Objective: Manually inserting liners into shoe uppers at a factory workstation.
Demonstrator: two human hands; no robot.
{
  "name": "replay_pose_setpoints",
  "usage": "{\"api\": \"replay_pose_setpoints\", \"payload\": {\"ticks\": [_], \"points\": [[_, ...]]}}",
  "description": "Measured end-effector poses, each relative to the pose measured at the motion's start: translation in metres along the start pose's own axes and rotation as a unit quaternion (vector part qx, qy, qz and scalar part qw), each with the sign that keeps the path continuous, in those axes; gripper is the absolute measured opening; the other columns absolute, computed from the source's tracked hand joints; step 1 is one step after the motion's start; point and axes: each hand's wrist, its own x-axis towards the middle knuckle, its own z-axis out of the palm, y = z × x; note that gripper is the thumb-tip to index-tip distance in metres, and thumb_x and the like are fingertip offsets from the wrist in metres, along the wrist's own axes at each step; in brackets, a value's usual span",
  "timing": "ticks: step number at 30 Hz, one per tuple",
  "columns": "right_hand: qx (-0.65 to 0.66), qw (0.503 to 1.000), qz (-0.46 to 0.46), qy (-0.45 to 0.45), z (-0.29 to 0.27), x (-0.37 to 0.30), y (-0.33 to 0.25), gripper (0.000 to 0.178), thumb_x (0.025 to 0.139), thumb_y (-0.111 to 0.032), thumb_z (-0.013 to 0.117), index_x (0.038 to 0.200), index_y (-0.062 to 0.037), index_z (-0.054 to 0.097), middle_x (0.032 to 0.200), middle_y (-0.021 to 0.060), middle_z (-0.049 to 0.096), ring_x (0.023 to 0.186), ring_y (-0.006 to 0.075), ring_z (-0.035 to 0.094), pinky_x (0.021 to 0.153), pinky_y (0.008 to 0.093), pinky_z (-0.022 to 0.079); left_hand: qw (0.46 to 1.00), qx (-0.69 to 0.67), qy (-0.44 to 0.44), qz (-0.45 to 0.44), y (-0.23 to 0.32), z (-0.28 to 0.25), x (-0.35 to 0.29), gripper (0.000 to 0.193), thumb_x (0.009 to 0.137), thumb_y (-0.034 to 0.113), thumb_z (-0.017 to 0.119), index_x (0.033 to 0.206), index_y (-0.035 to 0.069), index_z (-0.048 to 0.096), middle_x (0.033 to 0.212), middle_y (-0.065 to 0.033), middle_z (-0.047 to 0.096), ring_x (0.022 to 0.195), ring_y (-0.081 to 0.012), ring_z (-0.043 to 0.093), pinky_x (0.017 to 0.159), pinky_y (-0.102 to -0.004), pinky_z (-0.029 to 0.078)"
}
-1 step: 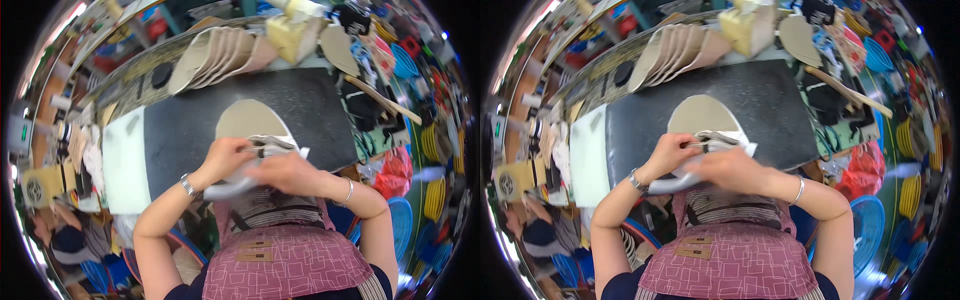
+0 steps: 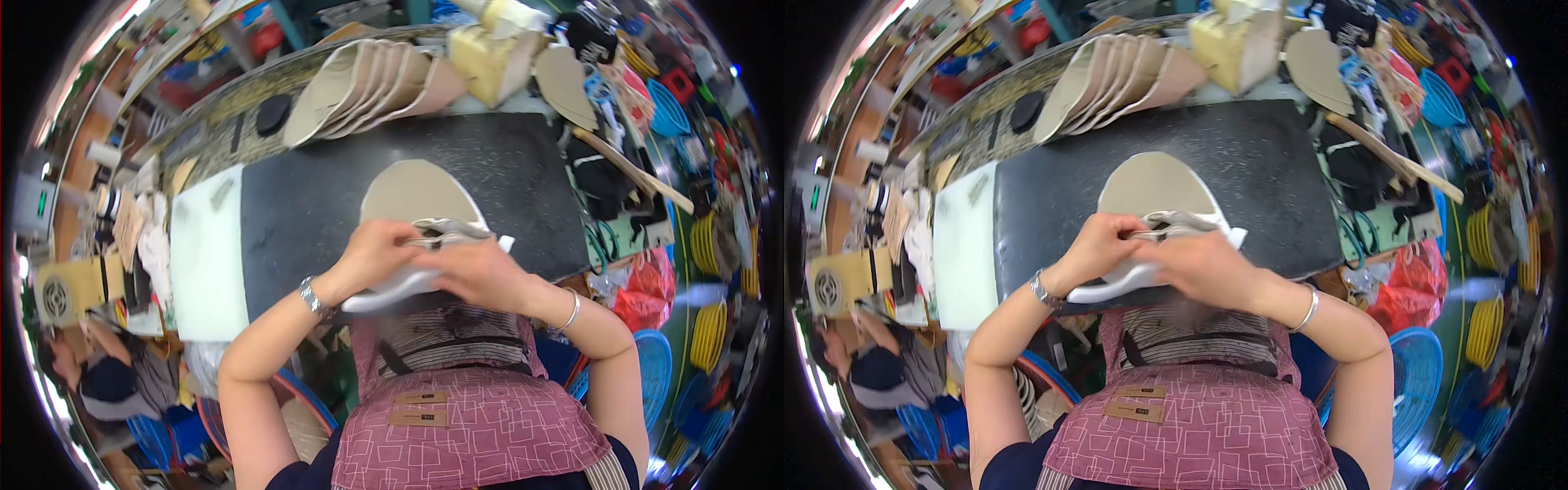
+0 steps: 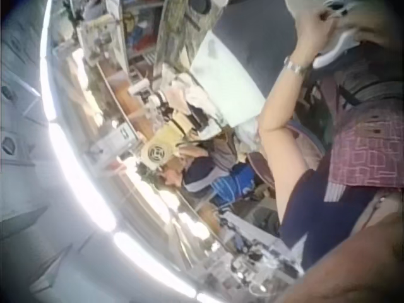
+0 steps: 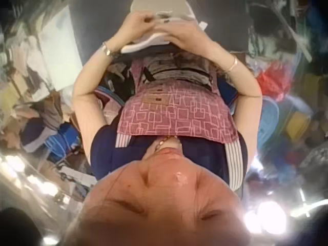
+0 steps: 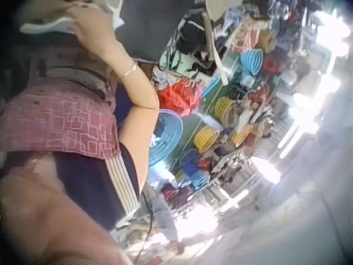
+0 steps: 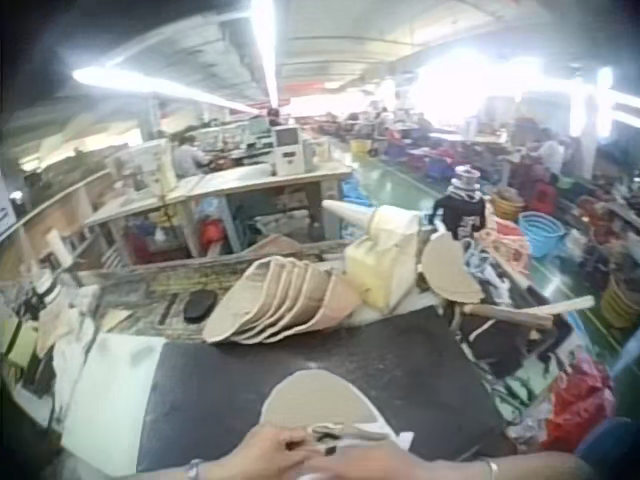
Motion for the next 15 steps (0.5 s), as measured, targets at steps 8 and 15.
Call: {"api": "replay_pose_setpoints", "payload": {"ticks": [8,15], "points": [[0.107,0.983,0.147,0.033,0.003,0.016,0.003,0.014,0.073,-0.01,0.069,0.084,-0.0022,0.066,0.076,0.0101,0.066,0.066,0.0197,0.064,0.058,0.0279,0.049,0.933,-0.282,-0.208,-0.078,-0.007,-0.034,0.001,0.073,0.092,0.058,0.022,0.107,-0.002,0.063,0.096,-0.0108,0.064,0.085,-0.0147,0.056,0.082,-0.0276,0.043],[0.103,0.97,0.208,0.074,0.008,0.018,0.0,0.013,0.073,-0.009,0.069,0.081,0.0004,0.065,0.07,0.0098,0.066,0.061,0.0181,0.064,0.055,0.0276,0.049,0.953,-0.216,-0.208,-0.049,0.0,-0.037,-0.004,0.086,0.089,0.064,0.01,0.11,-0.002,0.061,0.098,-0.0144,0.064,0.087,-0.0201,0.057,0.085,-0.0305,0.042]]}}
